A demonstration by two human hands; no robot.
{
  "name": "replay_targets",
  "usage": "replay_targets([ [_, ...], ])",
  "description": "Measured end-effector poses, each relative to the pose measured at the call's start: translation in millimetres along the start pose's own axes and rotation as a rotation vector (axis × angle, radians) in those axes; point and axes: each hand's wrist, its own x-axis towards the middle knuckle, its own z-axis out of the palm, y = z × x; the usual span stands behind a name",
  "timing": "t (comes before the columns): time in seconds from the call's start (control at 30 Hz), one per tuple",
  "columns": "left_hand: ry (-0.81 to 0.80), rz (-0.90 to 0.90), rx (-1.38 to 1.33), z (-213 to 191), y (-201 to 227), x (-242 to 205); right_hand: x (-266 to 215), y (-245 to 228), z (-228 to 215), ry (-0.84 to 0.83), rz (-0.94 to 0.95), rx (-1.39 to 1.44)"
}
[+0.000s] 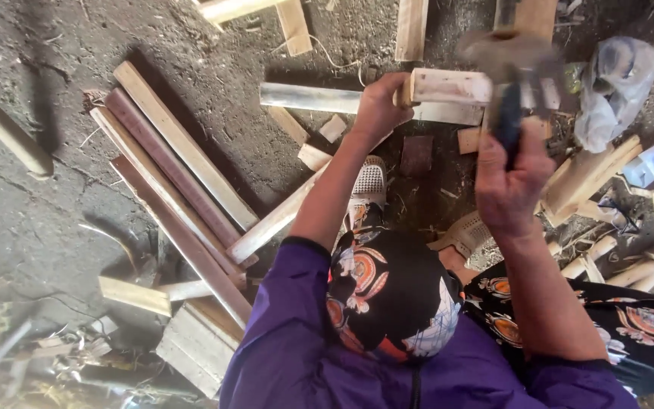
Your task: The person is hammering nails into wooden slats to assemble a furniture frame on a workshop floor.
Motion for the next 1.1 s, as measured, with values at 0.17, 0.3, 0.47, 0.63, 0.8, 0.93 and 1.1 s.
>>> replay_targets([
  [0.17, 0.042, 0.027, -0.015, -2.8, 2.1, 1.4, 7.7, 6.3, 13.8, 0.208, -0.280, 0.003],
  [0.3, 0.014, 0.018, 0.003, -3.7, 1.0, 4.2, 12.6, 7.8, 26.5, -0.268, 0.256, -0.123],
  [0.47, 0.028, 0.025, 0.039, -6.6, -4.9, 9.3, 21.0, -12.4, 4.7, -0.149, 0.140, -0.196],
  [0.63, 0.004, -0.002, -0.032, -4.3, -1.8, 3.8, 21.1, -29.6, -4.2, 0.184, -0.408, 0.144],
  [0.8, 0.049, -0.015, -0.043, 5.5, -20.2, -0.3, 4.1, 44.6, 26.6, -0.086, 0.001, -0.266],
  [0.93, 0.003, 0.034, -0.031, -8.5, -5.2, 3.8, 10.0, 17.4, 18.6, -0.130, 0.147, -0.259],
  [1.1, -0.016, -0.015, -0.007, -2.2, -13.7, 3.6, 16.3, -21.9, -8.5, 0.096, -0.199, -0.115],
])
